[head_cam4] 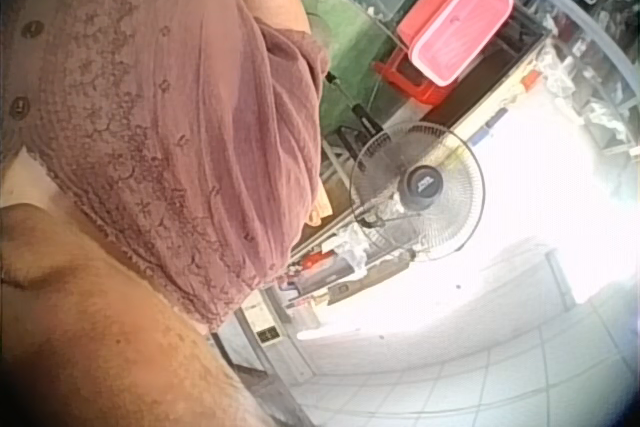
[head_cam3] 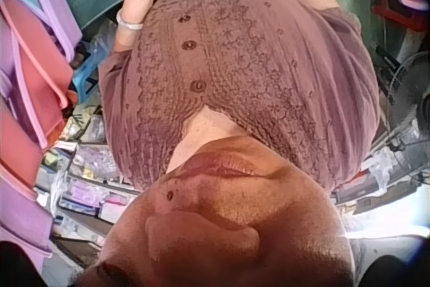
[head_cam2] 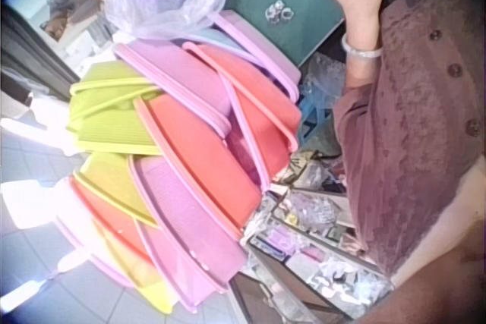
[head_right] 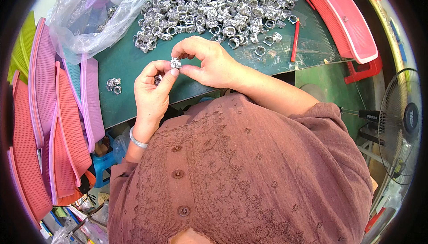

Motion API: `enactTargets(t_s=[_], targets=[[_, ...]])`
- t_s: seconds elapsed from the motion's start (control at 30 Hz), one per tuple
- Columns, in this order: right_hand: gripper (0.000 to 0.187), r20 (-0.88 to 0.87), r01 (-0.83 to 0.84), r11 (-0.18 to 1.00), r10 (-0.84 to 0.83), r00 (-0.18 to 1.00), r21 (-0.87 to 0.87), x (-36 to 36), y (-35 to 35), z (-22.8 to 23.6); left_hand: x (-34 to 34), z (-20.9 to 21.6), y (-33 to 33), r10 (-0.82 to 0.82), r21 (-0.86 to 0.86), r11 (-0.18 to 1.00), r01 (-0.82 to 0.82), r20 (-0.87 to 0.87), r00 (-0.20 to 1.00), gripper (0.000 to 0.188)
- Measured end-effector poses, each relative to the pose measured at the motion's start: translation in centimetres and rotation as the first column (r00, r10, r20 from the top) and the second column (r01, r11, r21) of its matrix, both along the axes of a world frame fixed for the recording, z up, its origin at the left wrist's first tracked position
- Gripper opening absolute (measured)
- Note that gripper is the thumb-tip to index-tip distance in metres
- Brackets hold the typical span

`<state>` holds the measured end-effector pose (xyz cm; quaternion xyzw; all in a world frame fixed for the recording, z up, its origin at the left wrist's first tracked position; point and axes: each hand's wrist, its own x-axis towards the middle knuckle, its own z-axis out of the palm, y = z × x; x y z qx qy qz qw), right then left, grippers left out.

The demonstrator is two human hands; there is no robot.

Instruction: The person picks up metal components one by one from a pile, turns them over in their hands, and sorts them into smaller groups on the workstation.

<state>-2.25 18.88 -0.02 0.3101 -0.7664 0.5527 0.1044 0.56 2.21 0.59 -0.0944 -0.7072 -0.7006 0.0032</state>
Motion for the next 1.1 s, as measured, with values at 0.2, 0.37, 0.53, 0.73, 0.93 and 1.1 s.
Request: enactTargets(t_s=[0.2,0.37,0.53,0.73,0.93,1.1], targets=[[0.027,-0.01,-0.002,1.0,0.002,1.0,-0.011,-0.1,-0.1,-0.1,0.0,-0.2,-0.1,0.012,-0.03,0.999,-0.013,-0.039,0.999,0.006],[0.027,-0.016,-0.002,1.0,0.002,1.0,-0.011,-0.1,-0.1,-0.1,0.0,-0.3,-0.1,0.015,-0.03,0.999,-0.017,-0.053,0.999,0.006],[0.029,-0.168,0.002,0.998,0.008,0.986,0.061,-0.4,0.2,0.1,0.2,1.0,0.3,0.015,-0.036,0.999,-0.014,0.03,0.999,0.007],[0.033,-0.172,0.027,0.998,-0.015,0.985,0.064,-0.3,0.1,0.2,-0.4,0.2,-0.3,-0.091,0.224,0.974,0.021,0.308,0.947,0.013],[0.032,-0.07,0.04,0.999,-0.04,0.997,0.008,-0.3,0.2,-0.2,-0.8,-0.6,-0.9,-0.23,0.474,0.88,0.004,0.42,0.878,0.018],[0.024,-0.085,0.11,0.994,-0.109,0.99,0.005,-0.6,0.5,-0.5,-1.0,-0.9,-1.4,-0.303,0.536,0.844,0.02,0.446,0.842,0.02]])
